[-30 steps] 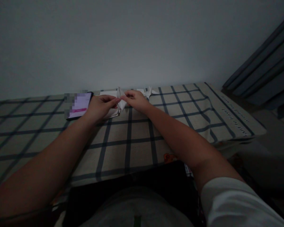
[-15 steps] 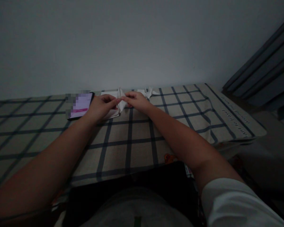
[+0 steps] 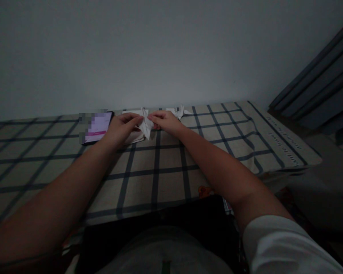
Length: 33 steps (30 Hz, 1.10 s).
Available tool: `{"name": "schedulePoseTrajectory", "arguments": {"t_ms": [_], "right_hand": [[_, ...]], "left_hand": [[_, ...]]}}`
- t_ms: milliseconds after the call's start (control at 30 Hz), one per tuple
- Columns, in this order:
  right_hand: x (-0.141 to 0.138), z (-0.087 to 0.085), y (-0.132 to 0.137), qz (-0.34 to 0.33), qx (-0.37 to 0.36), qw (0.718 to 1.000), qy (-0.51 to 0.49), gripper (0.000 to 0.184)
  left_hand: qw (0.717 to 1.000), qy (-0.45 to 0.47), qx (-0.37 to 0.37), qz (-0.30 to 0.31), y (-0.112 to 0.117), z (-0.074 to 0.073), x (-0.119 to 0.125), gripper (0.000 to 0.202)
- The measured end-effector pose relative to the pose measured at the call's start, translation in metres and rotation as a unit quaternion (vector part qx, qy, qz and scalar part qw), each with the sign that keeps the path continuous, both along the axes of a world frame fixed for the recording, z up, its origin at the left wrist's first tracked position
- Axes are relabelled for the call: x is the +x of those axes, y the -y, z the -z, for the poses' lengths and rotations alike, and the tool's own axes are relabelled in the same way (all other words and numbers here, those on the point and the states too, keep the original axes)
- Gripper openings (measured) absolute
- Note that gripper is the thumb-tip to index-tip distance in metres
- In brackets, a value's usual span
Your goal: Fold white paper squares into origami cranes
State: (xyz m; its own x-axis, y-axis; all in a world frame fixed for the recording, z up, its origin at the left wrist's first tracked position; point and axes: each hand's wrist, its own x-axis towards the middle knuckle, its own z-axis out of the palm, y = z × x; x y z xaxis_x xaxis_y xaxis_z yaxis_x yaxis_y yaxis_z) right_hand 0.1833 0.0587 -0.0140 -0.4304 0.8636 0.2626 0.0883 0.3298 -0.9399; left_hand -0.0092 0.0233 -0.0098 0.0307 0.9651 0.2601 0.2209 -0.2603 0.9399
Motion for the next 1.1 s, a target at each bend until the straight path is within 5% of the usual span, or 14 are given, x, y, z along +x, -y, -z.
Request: {"name": "schedulePoseTrajectory", "arguments": {"t_ms": [567, 1100], "right_hand": [[-0.0004, 0.0035, -0.0004, -0.010, -0.011, 1.000, -0.014, 0.019], [0.0001, 0.0021, -0.0001, -0.015, 0.031, 0.999, 0.031, 0.025]], "left_hand": [[0.990, -0.104, 0.082, -0.040, 0.0003, 0.0026, -0.0006, 0.024], [0.991, -0.104, 0.074, -0.046, -0.0013, 0.0048, -0.0004, 0.021]]}}
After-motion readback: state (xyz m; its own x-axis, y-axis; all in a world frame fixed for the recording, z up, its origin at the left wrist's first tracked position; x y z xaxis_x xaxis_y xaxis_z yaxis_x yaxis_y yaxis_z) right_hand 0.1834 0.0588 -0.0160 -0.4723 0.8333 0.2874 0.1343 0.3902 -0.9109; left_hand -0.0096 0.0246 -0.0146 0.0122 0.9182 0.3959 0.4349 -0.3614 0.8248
